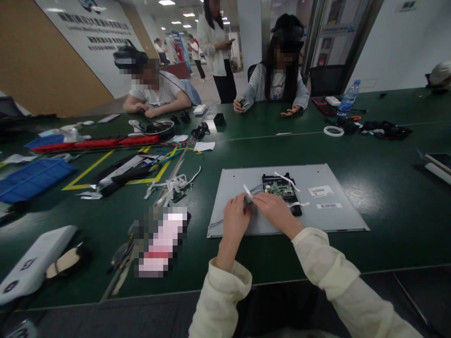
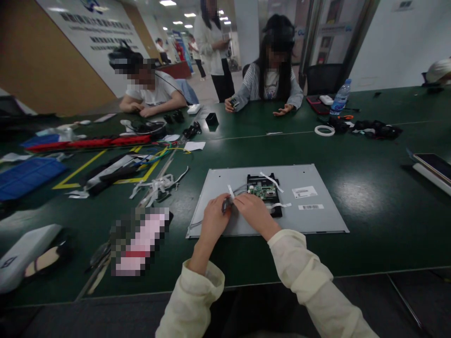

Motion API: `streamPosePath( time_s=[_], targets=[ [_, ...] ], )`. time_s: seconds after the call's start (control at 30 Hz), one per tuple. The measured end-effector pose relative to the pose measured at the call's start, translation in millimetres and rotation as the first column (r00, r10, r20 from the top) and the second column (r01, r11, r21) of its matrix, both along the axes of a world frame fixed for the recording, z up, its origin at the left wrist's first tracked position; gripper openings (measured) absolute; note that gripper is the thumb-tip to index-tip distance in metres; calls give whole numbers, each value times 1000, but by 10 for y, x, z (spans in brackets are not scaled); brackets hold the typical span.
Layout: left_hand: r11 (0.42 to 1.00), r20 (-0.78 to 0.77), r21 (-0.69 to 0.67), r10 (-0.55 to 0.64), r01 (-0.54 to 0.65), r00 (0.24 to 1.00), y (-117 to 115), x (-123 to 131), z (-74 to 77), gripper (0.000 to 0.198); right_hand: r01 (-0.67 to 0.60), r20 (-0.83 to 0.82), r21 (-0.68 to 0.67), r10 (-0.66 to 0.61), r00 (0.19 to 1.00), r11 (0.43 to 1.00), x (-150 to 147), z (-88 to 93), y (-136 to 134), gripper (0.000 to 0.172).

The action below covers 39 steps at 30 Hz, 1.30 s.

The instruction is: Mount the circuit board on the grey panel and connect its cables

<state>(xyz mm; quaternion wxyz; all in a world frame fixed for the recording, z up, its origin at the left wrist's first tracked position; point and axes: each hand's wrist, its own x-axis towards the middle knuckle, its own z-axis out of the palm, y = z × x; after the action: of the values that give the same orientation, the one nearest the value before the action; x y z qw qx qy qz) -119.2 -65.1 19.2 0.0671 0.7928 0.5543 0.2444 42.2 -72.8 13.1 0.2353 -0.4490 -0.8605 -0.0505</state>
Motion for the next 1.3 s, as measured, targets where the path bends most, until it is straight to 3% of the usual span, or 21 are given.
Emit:
streamPosePath(
  time_s=[0.53, 0.73, 1.0, 1.17, 1.3],
  targets=[
    [996, -46, -16, 83, -84, 995, -58, 33, 40, 23, -83, -32, -32, 82, 996, 996, -20, -47, -40, 24],
    [998, -138, 13, 57, -56, 989, -68, 39, 32, 42, -94, -24, -70, 92, 995, 993, -29, -28, -51, 23],
    [998, -325, 49, 44, -30, 945, -130, 72, 35, 37, -106, -40, -140, 102, 994, 984, -41, 15, -155, 35],
    [1000, -352, 12, -3, 7, 936, -141, 55, -6, 44, -111, -57, -215, 101, 993, 970, 25, 10, -362, 55],
    [1000, -311, -15, 17, -22, 950, -134, 75, -16, 48, -100, -55, -249, 89, 994, 963, 55, -3, -517, 61]
  ],
)
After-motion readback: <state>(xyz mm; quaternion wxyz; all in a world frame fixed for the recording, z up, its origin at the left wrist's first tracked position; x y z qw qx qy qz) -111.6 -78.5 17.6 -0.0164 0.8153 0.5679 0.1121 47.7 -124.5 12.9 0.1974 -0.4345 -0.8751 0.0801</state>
